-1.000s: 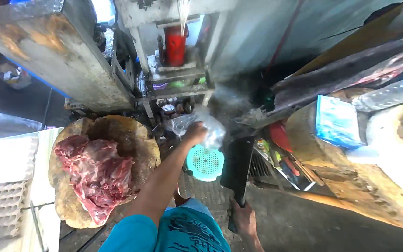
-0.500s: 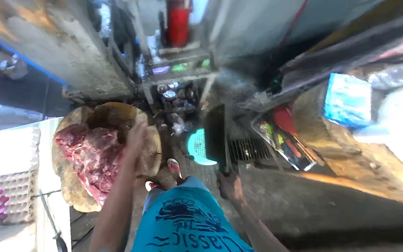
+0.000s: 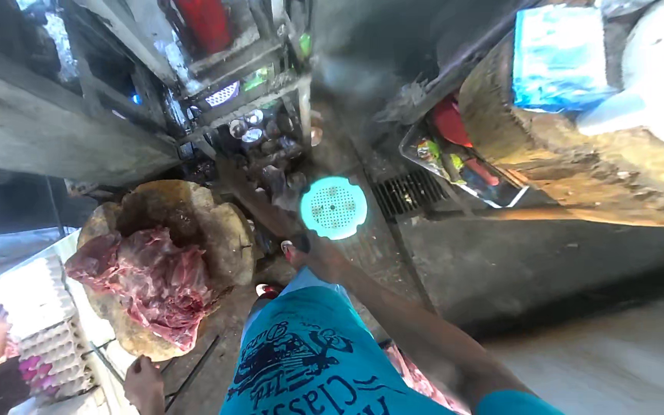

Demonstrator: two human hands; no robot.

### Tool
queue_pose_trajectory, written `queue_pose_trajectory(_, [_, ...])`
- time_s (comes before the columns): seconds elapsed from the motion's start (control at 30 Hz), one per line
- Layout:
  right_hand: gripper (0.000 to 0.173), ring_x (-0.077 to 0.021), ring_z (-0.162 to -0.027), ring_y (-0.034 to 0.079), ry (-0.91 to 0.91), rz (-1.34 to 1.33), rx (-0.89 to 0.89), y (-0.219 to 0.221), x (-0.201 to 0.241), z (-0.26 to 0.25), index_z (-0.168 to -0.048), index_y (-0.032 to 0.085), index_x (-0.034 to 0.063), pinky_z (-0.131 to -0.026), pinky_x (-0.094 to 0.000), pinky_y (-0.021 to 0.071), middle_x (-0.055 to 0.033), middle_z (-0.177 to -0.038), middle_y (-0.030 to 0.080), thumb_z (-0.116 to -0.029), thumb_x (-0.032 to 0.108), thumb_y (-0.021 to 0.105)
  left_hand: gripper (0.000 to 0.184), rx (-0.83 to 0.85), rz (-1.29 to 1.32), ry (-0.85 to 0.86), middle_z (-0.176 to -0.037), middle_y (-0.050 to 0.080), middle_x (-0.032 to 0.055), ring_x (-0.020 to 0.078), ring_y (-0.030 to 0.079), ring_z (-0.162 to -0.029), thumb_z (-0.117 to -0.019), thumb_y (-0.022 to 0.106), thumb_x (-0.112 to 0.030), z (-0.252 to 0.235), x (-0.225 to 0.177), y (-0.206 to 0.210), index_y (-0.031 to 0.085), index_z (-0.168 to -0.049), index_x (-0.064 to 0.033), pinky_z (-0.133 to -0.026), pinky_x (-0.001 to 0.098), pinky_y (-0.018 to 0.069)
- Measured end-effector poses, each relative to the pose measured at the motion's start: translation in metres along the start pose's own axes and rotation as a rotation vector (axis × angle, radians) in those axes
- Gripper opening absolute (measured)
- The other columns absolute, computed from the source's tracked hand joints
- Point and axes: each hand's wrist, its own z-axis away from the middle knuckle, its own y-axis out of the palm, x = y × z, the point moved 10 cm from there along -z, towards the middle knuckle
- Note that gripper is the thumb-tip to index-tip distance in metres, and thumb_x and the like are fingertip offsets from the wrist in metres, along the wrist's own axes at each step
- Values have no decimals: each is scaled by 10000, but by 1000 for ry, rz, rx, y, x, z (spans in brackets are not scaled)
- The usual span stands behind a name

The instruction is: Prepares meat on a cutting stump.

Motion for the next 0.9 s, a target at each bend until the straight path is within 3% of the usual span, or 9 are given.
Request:
queue_pose_trajectory(0.13, [606, -344, -1125, 665, -41, 75, 172, 61, 26, -10, -1440, 515, 69, -991, -581, 521, -195, -1213, 675, -996, 468, 615, 374, 72, -170, -18, -1084, 713, 249, 413, 686, -1017, -1070, 499, -286, 10, 24, 24, 690, -1195, 10, -905, 641, 519])
queue_pose_trajectory(0.3, [607, -377, -1233, 621, 77, 220, 279, 117, 27, -21, -1489, 449, 28, -1041, -565, 497, -230, -1324, 625, -1038, 420, 555, 367, 144, -11, 34, -1081, 709, 221, 336, 698, -933, -1078, 515, -283, 28, -1, 28, 667, -1238, 10, -865, 569, 559])
queue_pose_trajectory(0.4, [622, -385, -1180, 646, 92, 241, 264, 117, 29, -25, -1491, 446, 41, -1004, -578, 518, -228, -1271, 649, -1026, 437, 567, 372, 176, 16, 43, -1052, 725, 186, 293, 717, -889, -1084, 502, -300, 35, 0, 28, 667, -1257, -15, -833, 536, 586])
queue_pose_trajectory(0.53, [547, -359, -1075, 684, 13, 288, 191, 109, 69, -47, -1460, 466, 88, -914, -576, 558, -186, -1175, 678, -1023, 402, 565, 370, 244, 36, -42, -1076, 719, 194, 302, 721, -897, -1081, 510, -298, 42, 42, 41, 655, -1282, -23, -841, 539, 594])
queue_pose_trajectory(0.6, [565, -349, -1119, 676, -65, 317, 149, 108, 112, -58, -1506, 450, 107, -933, -566, 562, -174, -1269, 656, -995, 304, 589, 362, 325, 55, -124, -1134, 699, 228, 338, 723, -914, -1089, 501, -257, 50, 72, 54, 619, -1325, -10, -823, 548, 604])
queue_pose_trajectory(0.7, [543, -383, -1176, 648, -190, 489, 91, 125, 159, -87, -1503, 442, 44, -929, -551, 571, -221, -1379, 573, -992, 184, 563, 372, 423, 71, -232, -1194, 684, 250, 361, 722, -948, -1078, 522, -212, 77, 102, 68, 579, -1380, -2, -833, 552, 601])
queue_pose_trajectory(0.8, [523, -440, -1278, 569, -259, 595, 47, 158, 161, -126, -1531, 389, -12, -1028, -551, 511, -287, -1382, 552, -1023, 61, 492, 371, 461, 62, -235, -1191, 681, 254, 354, 723, -920, -1062, 548, -197, 99, 105, 73, 581, -1371, 4, -798, 540, 610])
queue_pose_trajectory(0.9, [522, -440, -1336, 529, -322, 647, 24, 188, 144, -143, -1552, 371, -6, -1076, -559, 476, -285, -1416, 545, -1037, 49, 436, 376, 487, 77, -262, -1218, 668, 252, 333, 726, -922, -1063, 544, -205, 110, 103, 79, 573, -1373, 5, -797, 512, 618])
